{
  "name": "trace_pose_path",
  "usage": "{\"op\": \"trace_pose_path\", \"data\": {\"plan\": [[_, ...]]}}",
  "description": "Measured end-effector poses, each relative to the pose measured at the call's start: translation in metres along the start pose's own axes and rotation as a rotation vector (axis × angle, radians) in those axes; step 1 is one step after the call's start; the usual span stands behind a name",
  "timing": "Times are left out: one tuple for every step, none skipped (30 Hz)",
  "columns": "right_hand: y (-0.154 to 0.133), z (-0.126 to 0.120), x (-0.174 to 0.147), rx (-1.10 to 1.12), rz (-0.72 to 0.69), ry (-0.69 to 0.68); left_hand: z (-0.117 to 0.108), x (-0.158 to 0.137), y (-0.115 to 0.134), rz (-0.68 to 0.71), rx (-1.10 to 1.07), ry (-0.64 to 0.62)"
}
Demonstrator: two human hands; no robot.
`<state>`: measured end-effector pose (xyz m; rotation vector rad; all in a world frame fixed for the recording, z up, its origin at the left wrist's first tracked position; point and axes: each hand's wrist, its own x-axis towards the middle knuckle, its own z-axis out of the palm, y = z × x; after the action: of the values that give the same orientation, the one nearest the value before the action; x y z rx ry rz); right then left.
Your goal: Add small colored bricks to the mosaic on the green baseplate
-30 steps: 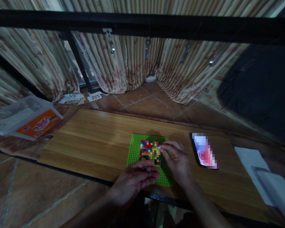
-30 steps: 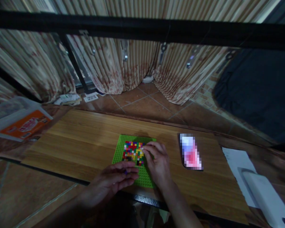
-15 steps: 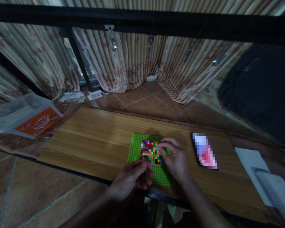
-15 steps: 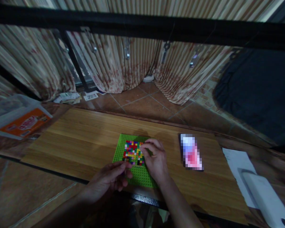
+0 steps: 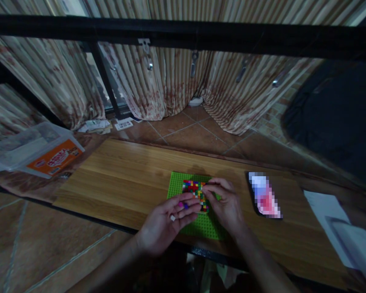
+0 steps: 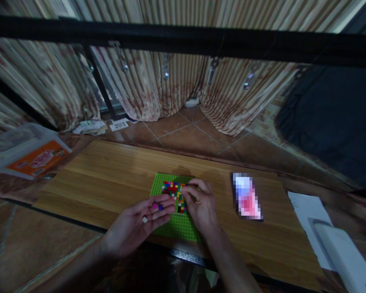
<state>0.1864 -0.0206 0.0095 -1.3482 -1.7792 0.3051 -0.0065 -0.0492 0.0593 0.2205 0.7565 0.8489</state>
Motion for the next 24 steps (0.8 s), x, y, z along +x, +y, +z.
{"op": "trace_pose_path", "data": {"plan": [[-0.002,-0.001,-0.002,0.011,-0.009,0.020,0.001,0.001,0.001,-0.004,-0.011,-0.007],[-0.005,-0.003,-0.004,0.032,-0.025,0.036,0.002,0.002,0.002,-0.004,-0.022,-0.013],[-0.009,-0.005,-0.006,0.061,-0.047,0.040,0.003,0.002,0.002,-0.002,-0.033,-0.017],[-0.014,-0.007,-0.008,0.092,-0.072,0.034,0.003,0.003,0.002,-0.001,-0.045,-0.019],[-0.018,-0.008,-0.010,0.116,-0.097,0.019,0.003,0.004,0.001,-0.001,-0.055,-0.019],[-0.023,-0.010,-0.012,0.129,-0.119,-0.004,0.004,0.005,0.000,-0.003,-0.065,-0.018],[-0.028,-0.011,-0.013,0.130,-0.135,-0.032,0.004,0.005,-0.001,-0.004,-0.074,-0.015],[-0.032,-0.011,-0.014,0.120,-0.147,-0.056,0.005,0.005,-0.001,-0.004,-0.077,-0.011],[-0.035,-0.011,-0.015,0.102,-0.157,-0.075,0.006,0.006,-0.002,-0.002,-0.076,-0.006],[-0.037,-0.011,-0.015,0.083,-0.168,-0.092,0.007,0.006,-0.003,0.003,-0.071,-0.002],[-0.038,-0.011,-0.015,0.068,-0.180,-0.105,0.008,0.006,-0.003,0.009,-0.068,0.002],[-0.039,-0.010,-0.015,0.059,-0.191,-0.111,0.009,0.006,-0.004,0.015,-0.067,0.005],[-0.040,-0.010,-0.016,0.054,-0.201,-0.114,0.010,0.007,-0.004,0.020,-0.069,0.008],[-0.041,-0.009,-0.016,0.052,-0.209,-0.116,0.011,0.008,-0.005,0.023,-0.073,0.011],[-0.042,-0.008,-0.016,0.052,-0.216,-0.114,0.011,0.008,-0.006,0.025,-0.078,0.010],[-0.043,-0.007,-0.017,0.053,-0.221,-0.110,0.011,0.009,-0.007,0.030,-0.080,0.006],[-0.044,-0.005,-0.017,0.053,-0.226,-0.105,0.010,0.010,-0.008,0.039,-0.079,-0.002],[-0.045,-0.003,-0.018,0.053,-0.233,-0.097,0.010,0.011,-0.010,0.053,-0.075,-0.014],[-0.046,-0.002,-0.019,0.052,-0.242,-0.088,0.009,0.011,-0.011,0.070,-0.070,-0.027],[-0.046,-0.001,-0.019,0.051,-0.248,-0.079,0.009,0.012,-0.013,0.085,-0.064,-0.040],[-0.046,0.000,-0.020,0.051,-0.245,-0.074,0.010,0.011,-0.015,0.095,-0.059,-0.049],[-0.045,-0.001,-0.020,0.051,-0.229,-0.065,0.010,0.011,-0.016,0.096,-0.056,-0.050],[-0.042,-0.003,-0.020,0.053,-0.195,-0.049,0.011,0.010,-0.016,0.089,-0.054,-0.045],[-0.038,-0.005,-0.020,0.059,-0.143,-0.027,0.011,0.009,-0.016,0.076,-0.050,-0.033]]}}
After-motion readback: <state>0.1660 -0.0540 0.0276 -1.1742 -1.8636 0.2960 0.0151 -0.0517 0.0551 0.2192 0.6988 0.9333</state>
